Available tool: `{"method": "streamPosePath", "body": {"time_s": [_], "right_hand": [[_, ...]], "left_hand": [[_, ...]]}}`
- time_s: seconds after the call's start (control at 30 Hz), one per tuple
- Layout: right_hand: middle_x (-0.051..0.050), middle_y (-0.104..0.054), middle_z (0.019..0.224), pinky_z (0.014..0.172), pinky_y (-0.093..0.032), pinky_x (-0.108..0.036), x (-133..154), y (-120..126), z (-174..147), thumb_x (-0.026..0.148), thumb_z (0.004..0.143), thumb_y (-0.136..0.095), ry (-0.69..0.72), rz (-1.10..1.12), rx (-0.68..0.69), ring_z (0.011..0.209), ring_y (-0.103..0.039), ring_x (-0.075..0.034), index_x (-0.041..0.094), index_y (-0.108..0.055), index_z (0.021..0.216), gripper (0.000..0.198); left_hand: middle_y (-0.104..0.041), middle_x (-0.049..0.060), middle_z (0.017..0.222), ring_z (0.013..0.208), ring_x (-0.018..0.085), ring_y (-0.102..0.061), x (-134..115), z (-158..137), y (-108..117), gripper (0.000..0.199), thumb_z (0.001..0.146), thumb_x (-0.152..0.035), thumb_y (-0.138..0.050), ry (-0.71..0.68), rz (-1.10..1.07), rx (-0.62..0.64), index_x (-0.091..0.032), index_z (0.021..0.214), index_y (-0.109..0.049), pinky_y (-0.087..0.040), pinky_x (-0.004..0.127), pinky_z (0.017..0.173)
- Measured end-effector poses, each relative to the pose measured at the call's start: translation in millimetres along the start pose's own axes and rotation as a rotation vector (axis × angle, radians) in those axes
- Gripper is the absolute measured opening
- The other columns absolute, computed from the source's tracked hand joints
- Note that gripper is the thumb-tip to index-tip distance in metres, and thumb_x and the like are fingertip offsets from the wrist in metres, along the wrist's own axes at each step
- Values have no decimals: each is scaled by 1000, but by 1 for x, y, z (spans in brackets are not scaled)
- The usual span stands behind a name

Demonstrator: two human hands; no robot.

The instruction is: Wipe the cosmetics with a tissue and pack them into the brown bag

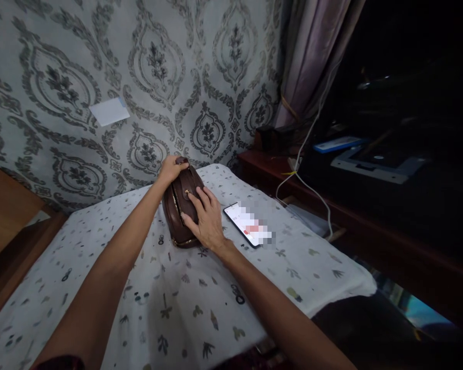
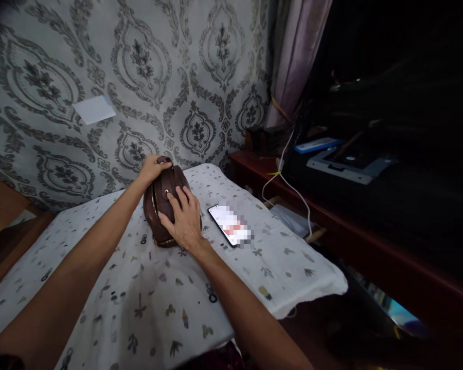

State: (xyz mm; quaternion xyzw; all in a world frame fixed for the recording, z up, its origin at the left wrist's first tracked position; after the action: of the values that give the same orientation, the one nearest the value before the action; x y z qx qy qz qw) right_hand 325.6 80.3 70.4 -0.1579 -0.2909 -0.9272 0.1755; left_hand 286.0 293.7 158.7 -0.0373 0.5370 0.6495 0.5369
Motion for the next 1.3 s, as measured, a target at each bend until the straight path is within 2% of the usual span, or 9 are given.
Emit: {"method": "streamPosePath", "body": {"time_s": [0.23,0.43,0.53,0.63,0.77,0.9,1.07,1.3], "right_hand": [[-12,-54,147,116,-35,-54,1,2,1,46,95,-55,4,6,2,144,-34,-32,19,-57,137,50],[-12,-50,150,116,-32,-54,2,1,-1,46,94,-56,-3,-19,-12,146,-31,-32,21,-54,139,52],[-14,-46,153,116,-29,-57,4,2,-4,47,93,-56,-10,-35,-33,147,-29,-33,21,-53,140,54],[-14,-46,153,116,-27,-59,8,3,-6,48,93,-56,-11,-58,-26,146,-31,-34,21,-53,140,54],[-16,-49,151,117,-27,-58,13,3,-9,44,95,-54,-12,-95,28,145,-34,-35,17,-52,141,53],[-15,-45,155,117,-28,-56,15,-1,-16,45,98,-48,-36,-90,29,149,-30,-32,18,-47,146,54],[-18,-40,157,116,-26,-58,15,-8,-22,58,92,-55,-57,-85,-45,149,-28,-35,20,-45,148,68],[-14,-41,156,115,-26,-57,16,-11,-21,53,94,-55,-41,-118,-58,147,-29,-34,26,-50,145,57]], "left_hand": [[-58,-1,68,68,17,-52,-1,-12,2,29,69,-45,-65,-26,-102,50,-16,73,-63,-41,28,66],[-67,2,86,85,21,-58,10,-16,17,33,65,-33,-71,-42,-19,5,-18,94,-68,-44,31,81],[-65,3,80,84,22,-57,25,-18,34,26,64,-29,-72,6,69,-55,-18,87,-68,-43,32,80],[-61,2,68,79,23,-57,38,-21,48,12,65,-28,-72,49,139,-100,-20,70,-64,-41,32,74],[-52,1,54,73,24,-57,45,-21,53,23,68,-29,-70,69,208,-127,-22,53,-55,-38,33,69],[-57,3,57,75,26,-59,42,-22,51,22,71,-29,-69,52,259,-128,-21,54,-58,-39,34,70],[-65,8,70,83,28,-61,35,-25,49,17,75,-30,-69,23,339,-102,-19,63,-64,-41,36,76],[-69,11,82,92,30,-62,26,-23,50,9,77,-26,-66,13,434,-15,-18,76,-71,-43,35,81]]}}
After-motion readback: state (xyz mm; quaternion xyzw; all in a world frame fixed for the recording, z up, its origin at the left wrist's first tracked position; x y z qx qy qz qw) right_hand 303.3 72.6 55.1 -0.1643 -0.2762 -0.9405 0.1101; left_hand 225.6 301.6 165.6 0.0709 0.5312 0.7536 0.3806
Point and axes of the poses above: each hand's wrist, its own z-axis towards the middle knuckle, its own y-axis out of the back of the hand, x = y × z, the point moved 5 cm from there along z, towards the middle knuckle
